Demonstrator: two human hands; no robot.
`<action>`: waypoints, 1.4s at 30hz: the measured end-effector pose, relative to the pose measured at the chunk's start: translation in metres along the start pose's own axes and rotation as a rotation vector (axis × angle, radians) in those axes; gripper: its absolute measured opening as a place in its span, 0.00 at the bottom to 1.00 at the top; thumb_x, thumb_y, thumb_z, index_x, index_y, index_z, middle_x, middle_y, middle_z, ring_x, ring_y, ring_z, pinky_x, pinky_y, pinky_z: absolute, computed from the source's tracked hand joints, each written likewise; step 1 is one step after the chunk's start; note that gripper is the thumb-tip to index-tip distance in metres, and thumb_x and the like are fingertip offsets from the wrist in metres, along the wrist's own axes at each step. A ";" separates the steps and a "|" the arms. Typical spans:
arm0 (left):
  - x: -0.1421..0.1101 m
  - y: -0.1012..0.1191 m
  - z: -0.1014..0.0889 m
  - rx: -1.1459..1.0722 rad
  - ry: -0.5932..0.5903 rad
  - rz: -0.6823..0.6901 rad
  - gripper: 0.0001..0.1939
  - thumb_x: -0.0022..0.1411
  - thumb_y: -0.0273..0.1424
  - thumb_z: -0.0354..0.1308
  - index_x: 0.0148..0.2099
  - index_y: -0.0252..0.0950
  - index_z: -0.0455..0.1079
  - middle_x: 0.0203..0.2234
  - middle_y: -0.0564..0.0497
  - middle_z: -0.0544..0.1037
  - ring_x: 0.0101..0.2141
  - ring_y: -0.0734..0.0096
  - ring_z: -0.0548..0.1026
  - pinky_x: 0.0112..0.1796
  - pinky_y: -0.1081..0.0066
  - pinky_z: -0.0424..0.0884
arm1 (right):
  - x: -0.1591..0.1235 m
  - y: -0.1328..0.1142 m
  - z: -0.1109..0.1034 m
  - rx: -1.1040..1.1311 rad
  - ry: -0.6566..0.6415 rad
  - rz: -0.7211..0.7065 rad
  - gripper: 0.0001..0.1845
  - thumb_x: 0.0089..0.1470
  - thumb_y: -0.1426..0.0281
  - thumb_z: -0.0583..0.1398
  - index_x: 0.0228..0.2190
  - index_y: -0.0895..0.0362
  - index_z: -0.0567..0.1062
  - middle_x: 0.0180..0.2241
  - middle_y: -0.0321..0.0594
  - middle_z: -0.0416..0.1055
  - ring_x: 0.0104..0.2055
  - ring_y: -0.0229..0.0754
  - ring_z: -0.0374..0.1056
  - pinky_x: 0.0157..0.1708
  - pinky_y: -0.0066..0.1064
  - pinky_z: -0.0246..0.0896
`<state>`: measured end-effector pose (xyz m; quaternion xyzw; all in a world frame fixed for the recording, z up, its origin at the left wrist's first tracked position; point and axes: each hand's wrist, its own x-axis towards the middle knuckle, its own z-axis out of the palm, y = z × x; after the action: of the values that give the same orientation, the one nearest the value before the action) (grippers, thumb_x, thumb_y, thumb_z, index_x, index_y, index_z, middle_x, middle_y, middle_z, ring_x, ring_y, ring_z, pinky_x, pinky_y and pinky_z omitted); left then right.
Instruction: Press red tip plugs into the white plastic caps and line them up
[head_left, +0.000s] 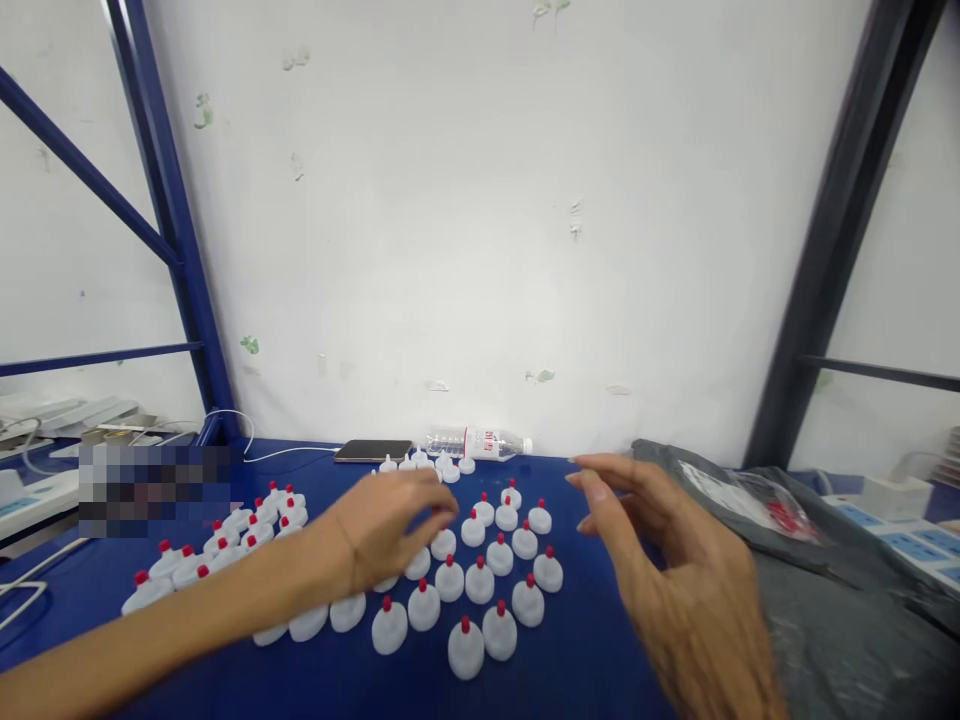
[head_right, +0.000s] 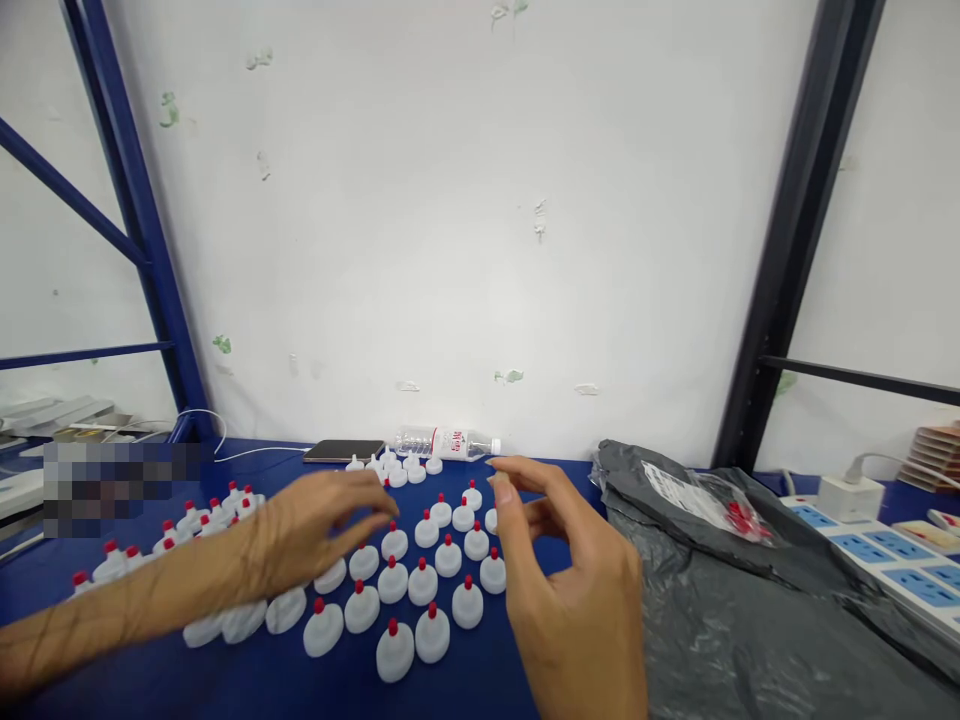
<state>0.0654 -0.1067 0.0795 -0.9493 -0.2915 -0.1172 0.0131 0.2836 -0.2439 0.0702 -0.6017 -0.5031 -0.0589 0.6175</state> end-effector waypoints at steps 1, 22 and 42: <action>0.006 -0.016 -0.004 0.054 0.027 -0.042 0.13 0.69 0.37 0.46 0.45 0.46 0.73 0.40 0.52 0.77 0.39 0.63 0.76 0.39 0.66 0.67 | 0.000 0.000 0.000 0.003 0.003 -0.003 0.12 0.56 0.57 0.58 0.39 0.46 0.77 0.33 0.33 0.78 0.29 0.39 0.74 0.29 0.28 0.68; 0.011 -0.029 -0.035 -0.556 0.129 -0.187 0.16 0.60 0.45 0.60 0.40 0.38 0.77 0.28 0.50 0.80 0.28 0.66 0.75 0.24 0.74 0.69 | -0.012 -0.012 0.037 0.056 -0.245 -0.037 0.19 0.56 0.58 0.59 0.49 0.47 0.74 0.39 0.35 0.78 0.35 0.40 0.75 0.32 0.28 0.72; 0.009 -0.151 0.045 -0.032 -0.110 -0.310 0.08 0.59 0.33 0.64 0.38 0.34 0.73 0.32 0.52 0.76 0.35 0.65 0.75 0.39 0.61 0.72 | -0.010 -0.009 0.031 0.016 -0.055 -0.079 0.14 0.52 0.55 0.61 0.39 0.45 0.78 0.27 0.29 0.78 0.29 0.40 0.75 0.30 0.28 0.71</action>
<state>-0.0012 0.0276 0.0310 -0.8980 -0.4327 -0.0706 -0.0364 0.2559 -0.2269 0.0622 -0.5781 -0.5435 -0.0627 0.6054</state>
